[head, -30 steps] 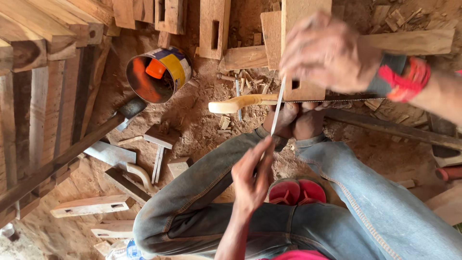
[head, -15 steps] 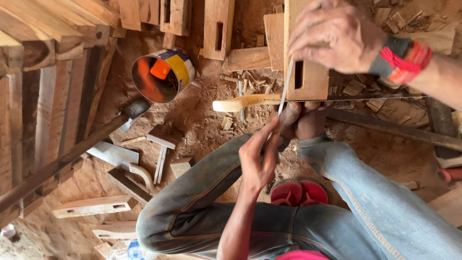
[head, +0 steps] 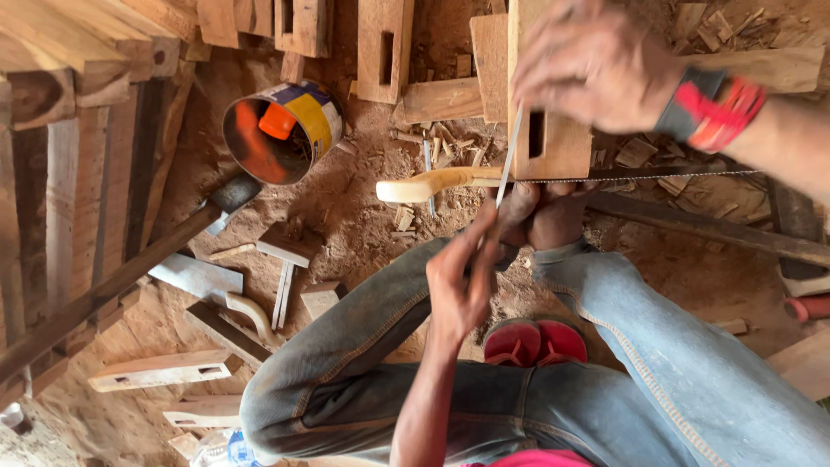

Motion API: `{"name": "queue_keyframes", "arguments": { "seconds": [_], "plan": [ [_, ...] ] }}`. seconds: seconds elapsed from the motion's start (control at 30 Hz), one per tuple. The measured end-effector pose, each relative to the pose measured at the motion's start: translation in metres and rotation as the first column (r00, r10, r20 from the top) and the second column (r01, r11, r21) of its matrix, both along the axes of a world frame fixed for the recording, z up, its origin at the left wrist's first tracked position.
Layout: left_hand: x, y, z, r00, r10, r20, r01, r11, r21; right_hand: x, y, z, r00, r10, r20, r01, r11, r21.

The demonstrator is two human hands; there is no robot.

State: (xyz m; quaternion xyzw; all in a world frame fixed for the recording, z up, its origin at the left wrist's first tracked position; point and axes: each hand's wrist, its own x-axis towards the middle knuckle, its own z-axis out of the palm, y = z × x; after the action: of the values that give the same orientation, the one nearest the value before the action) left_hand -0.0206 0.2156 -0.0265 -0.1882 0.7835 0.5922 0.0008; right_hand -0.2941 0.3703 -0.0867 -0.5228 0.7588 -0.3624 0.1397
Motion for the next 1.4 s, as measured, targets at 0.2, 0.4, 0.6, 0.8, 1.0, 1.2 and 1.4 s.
{"name": "queue_keyframes", "arguments": {
  "seconds": [0.2, 0.4, 0.6, 0.8, 1.0, 1.2, 1.4],
  "plan": [
    [0.022, -0.003, 0.023, 0.999, -0.001, -0.049, 0.001, 1.000, -0.003, 0.008, -0.001, 0.025, 0.996, 0.074, -0.043, -0.078, 0.991, -0.108],
    [0.051, 0.001, 0.021, 0.993, -0.011, 0.115, 0.004, 0.998, 0.069, 0.044, -0.004, 0.004, 0.979, 0.134, 0.156, -0.115, 0.985, -0.127],
    [0.014, 0.008, -0.001, 0.999, -0.003, 0.053, 0.002, 1.000, 0.030, 0.004, 0.002, -0.008, 0.998, 0.044, -0.036, -0.045, 0.998, -0.031],
    [0.034, 0.002, 0.025, 0.998, -0.022, -0.061, 0.022, 1.000, -0.008, 0.026, -0.003, 0.021, 0.997, 0.061, 0.047, -0.053, 0.986, -0.160],
    [0.051, 0.009, 0.028, 0.991, -0.019, 0.134, 0.013, 0.999, 0.042, 0.049, 0.009, 0.007, 0.987, 0.109, 0.120, -0.101, 0.993, -0.067],
    [0.004, 0.016, -0.001, 0.998, -0.003, 0.057, 0.000, 0.999, 0.042, -0.005, 0.015, -0.003, 0.991, 0.024, -0.131, -0.023, 1.000, 0.008],
    [0.022, 0.009, 0.021, 0.999, -0.019, -0.036, 0.019, 1.000, -0.001, 0.011, 0.007, 0.017, 0.996, 0.090, 0.006, -0.088, 0.987, -0.134]
  ]
}}
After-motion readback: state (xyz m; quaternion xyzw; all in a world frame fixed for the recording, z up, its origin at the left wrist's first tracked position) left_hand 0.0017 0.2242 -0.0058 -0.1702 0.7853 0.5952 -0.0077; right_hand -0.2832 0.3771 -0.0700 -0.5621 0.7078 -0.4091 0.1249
